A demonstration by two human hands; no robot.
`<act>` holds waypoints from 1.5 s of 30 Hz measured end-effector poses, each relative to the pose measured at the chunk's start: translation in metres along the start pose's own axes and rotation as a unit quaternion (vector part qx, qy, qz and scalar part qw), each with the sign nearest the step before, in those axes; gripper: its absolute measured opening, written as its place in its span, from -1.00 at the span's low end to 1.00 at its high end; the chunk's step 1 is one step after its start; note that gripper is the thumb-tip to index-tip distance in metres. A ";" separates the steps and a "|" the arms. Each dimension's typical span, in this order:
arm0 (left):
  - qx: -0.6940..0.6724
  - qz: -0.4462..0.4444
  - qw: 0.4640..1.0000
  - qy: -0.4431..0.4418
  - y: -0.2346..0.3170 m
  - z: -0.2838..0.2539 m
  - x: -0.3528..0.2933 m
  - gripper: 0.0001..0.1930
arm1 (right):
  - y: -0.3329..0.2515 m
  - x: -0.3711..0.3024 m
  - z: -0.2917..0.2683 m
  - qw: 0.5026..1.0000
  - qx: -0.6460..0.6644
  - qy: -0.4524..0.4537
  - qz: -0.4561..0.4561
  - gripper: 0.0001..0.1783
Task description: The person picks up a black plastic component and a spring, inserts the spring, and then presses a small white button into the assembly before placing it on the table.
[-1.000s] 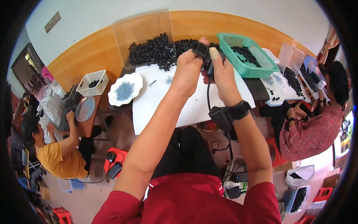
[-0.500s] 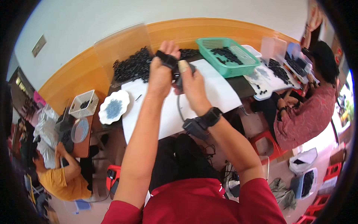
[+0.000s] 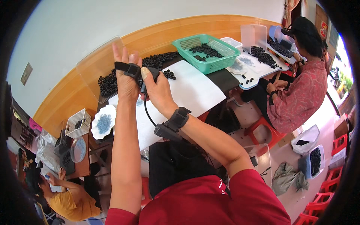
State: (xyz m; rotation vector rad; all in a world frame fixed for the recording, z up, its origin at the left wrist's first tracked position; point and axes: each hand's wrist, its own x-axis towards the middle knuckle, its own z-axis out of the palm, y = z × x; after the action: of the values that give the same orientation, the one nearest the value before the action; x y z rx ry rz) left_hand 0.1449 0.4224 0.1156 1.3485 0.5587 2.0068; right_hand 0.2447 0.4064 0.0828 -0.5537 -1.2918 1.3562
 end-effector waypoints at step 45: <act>0.483 0.338 0.807 -0.035 0.003 -0.015 0.049 -0.34 | 0.007 -0.044 0.010 0.978 -0.056 -0.191 0.068 -0.62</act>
State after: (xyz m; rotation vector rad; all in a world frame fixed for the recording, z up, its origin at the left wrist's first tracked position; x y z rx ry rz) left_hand 0.1173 0.4556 0.1432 2.4982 1.3288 2.2610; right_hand 0.2449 0.3642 0.0645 -0.4787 -1.6757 1.5611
